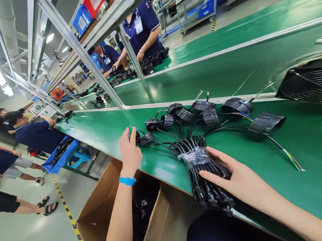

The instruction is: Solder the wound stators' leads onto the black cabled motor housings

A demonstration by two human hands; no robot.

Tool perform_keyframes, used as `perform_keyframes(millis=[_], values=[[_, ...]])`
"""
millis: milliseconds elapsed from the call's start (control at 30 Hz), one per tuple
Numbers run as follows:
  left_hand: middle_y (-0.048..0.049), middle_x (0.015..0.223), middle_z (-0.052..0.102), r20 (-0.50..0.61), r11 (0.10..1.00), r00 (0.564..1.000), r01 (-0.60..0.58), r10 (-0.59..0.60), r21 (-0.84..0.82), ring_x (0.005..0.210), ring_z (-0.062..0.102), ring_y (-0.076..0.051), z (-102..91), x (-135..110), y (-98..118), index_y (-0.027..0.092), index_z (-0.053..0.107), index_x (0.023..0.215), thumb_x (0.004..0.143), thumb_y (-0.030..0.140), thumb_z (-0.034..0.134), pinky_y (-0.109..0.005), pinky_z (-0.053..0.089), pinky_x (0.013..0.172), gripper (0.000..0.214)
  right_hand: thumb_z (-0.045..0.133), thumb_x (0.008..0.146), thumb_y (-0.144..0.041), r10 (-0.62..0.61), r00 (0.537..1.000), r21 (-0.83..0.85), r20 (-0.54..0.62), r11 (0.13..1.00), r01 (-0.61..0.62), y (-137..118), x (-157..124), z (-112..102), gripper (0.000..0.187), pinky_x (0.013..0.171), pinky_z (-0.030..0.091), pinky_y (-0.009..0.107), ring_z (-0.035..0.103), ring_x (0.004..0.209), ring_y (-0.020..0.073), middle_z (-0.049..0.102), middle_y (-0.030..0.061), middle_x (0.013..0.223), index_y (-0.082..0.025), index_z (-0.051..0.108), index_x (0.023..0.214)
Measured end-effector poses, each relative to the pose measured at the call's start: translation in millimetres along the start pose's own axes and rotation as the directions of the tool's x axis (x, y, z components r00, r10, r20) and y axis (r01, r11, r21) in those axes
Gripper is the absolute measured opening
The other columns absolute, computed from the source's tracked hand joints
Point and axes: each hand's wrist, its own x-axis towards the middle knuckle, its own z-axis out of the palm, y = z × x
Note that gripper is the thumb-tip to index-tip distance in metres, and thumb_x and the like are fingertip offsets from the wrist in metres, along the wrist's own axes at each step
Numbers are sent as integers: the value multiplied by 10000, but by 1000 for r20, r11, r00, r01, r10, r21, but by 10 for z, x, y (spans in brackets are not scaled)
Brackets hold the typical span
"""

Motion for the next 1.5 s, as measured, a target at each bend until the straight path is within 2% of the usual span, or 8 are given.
perform_keyframes(millis=[100, 200, 300, 467, 667, 867, 1067, 1500], values=[[-127, 1246, 605, -156, 956, 975, 110, -157, -273, 1200, 573, -226, 27, -487, 405, 175, 619, 1250, 886, 66, 448, -409, 474, 1049, 417, 631, 708, -754, 30, 998, -130, -48, 991, -36, -2, -60, -40, 890, 1062, 487, 529, 606, 1224, 383, 619, 140, 1376, -173, 566, 1380], [-73, 981, 682, 56, 828, 966, 245, -251, -504, 885, 653, -170, 144, -874, 837, 178, 699, 1008, 930, 165, 510, -314, 553, 842, 205, 609, 720, -763, 23, 999, -207, -39, 978, -30, 13, -71, -77, 840, 1053, 483, 546, 621, 1197, 386, 659, 129, 1319, -183, 617, 1328], [-68, 923, 703, 189, 728, 938, 345, -291, -593, 875, 655, -183, 205, -1021, 1166, 177, 721, 943, 923, 210, 559, -329, 545, 858, 166, 624, 723, -750, 18, 999, -192, -39, 981, -25, 39, -60, -91, 796, 1016, 526, 494, 661, 1142, 354, 702, 101, 1252, -206, 637, 1303], [-97, 1121, 704, 452, 429, 844, 537, -290, -726, 937, 679, -206, 30, -950, 1448, 169, 631, 1270, 890, 425, 647, -335, 557, 870, 459, 700, 705, -688, 50, 994, -56, -92, 997, -55, -42, -103, -38, 792, 930, 592, 390, 701, 1067, 307, 721, 99, 1210, -181, 631, 1309], [-188, 1427, 543, 579, 406, 766, 640, -278, -652, 1308, 511, -379, -100, -863, 1528, 139, 396, 1503, 608, 504, 871, -502, 437, 1087, 1077, 588, 794, -684, 10, 999, -54, -48, 998, -13, -215, -92, -82, 640, 1063, 500, 439, 636, 1188, 322, 692, 99, 1266, -208, 717, 1202], [-116, 1223, 686, 616, 171, 717, 686, -326, -708, 1020, 671, -226, 46, -802, 1478, 130, 382, 1490, 683, 127, 705, -377, 526, 960, 868, 713, 699, -684, 144, 989, 210, -39, 969, -133, -233, 83, -150, 652, 692, 623, 396, 718, 772, 277, 765, 138, 928, -142, 748, 1061], [-143, 1259, 659, 634, 163, 699, 704, -330, -692, 1088, 654, -229, 60, -779, 1462, 107, 376, 1484, 669, 103, 685, -368, 489, 1008, 872, 761, 673, -596, 134, 987, 335, -85, 937, -98, -252, 241, -129, 507, 589, 597, 362, 688, 623, 235, 741, 89, 755, -162, 746, 934], [-132, 1251, 644, 619, 235, 699, 709, -359, -665, 1064, 629, -241, 35, -758, 1529, 102, 380, 1488, 607, 124, 699, -359, 472, 977, 937, 561, 746, -561, -113, 994, -187, -4, 976, 111, -195, 516, -236, 363, 657, 531, 374, 701, 714, 286, 755, 45, 756, -254, 754, 735]])
